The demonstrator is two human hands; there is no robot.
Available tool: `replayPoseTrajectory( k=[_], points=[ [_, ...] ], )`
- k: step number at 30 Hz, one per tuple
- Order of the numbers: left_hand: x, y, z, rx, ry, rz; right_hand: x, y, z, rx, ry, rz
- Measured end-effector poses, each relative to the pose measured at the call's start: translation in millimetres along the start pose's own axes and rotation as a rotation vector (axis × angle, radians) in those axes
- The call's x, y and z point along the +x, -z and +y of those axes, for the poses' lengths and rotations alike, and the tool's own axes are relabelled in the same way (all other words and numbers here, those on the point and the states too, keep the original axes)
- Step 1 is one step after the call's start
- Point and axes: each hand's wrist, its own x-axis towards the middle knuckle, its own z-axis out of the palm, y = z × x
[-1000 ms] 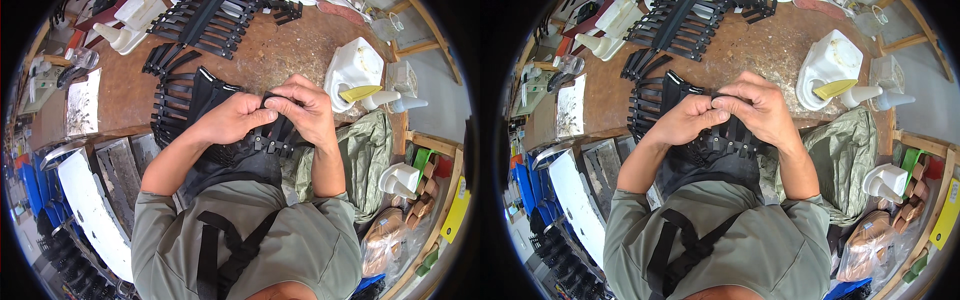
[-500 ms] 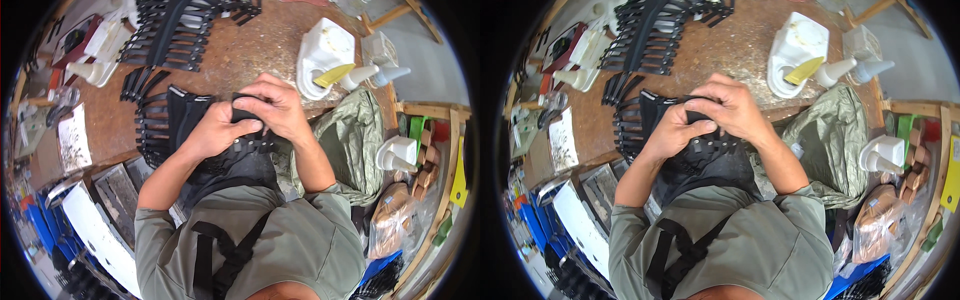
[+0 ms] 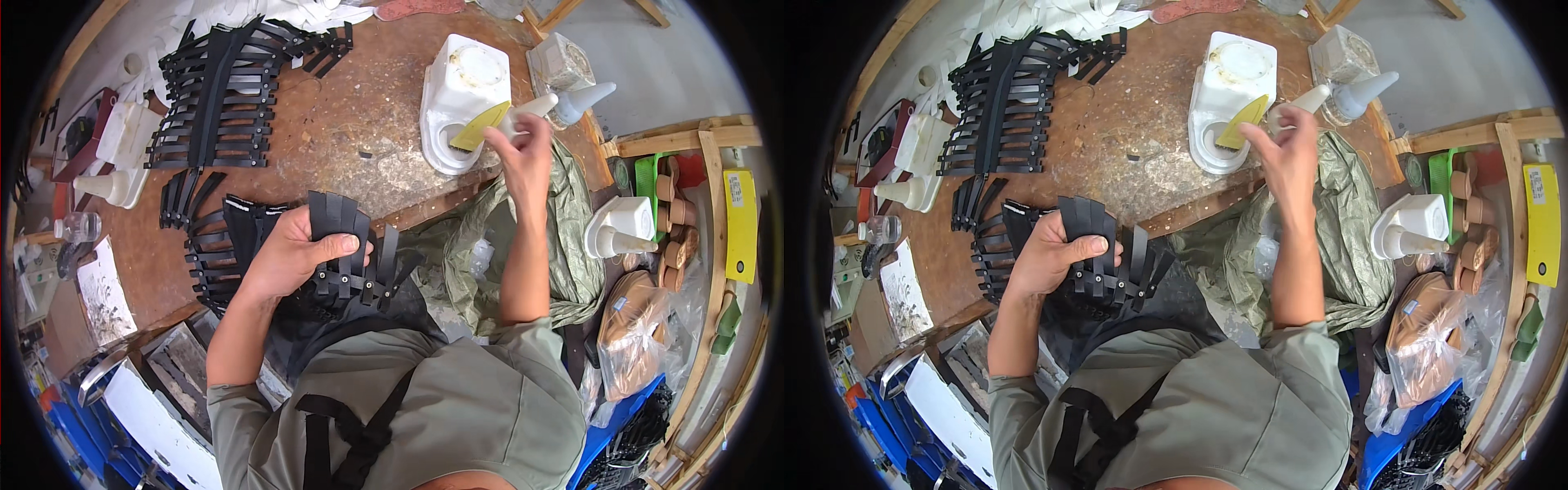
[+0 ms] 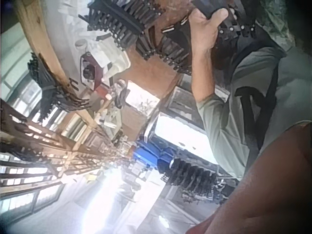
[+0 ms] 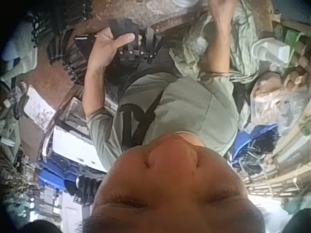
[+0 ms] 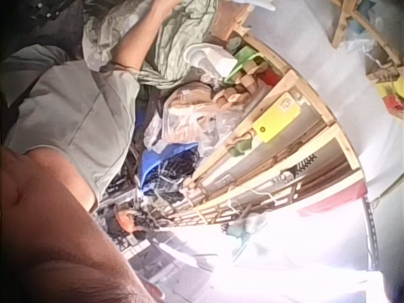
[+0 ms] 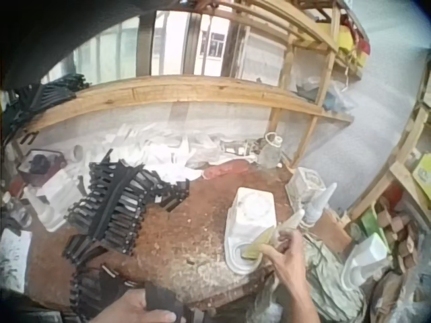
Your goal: Preparing and cleaning black plastic shoe components using a yellow tool or sponge.
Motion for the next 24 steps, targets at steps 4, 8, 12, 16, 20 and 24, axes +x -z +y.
replayPoseTrajectory(
  k=[4, 8, 12, 16, 20, 24],
  points=[
    [2, 2, 1, 0.007, 0.007, 0.01, 10, 3, -8, -0.097, 0.086, -0.467],
    [5, 2, 3, -0.028, 0.007, 0.061, -2, 35, -16, 0.341, -0.011, -0.235],
    [11, 4, 1, -0.022, 0.008, 0.031, -7, 30, 14, 0.183, 0.272, -0.352],
    [14, 5, 2, -0.05, -0.005, 0.075, -28, 41, 11, -0.095, 0.487, -0.572],
    [18, 3, 2, -0.068, 0.002, 0.097, -29, 35, 17, 0.286, 0.036, -0.408],
    [21, 2, 5, -0.069, 0.025, 0.087, -33, -3, 39, 0.846, -0.636, -0.137]
  ],
)
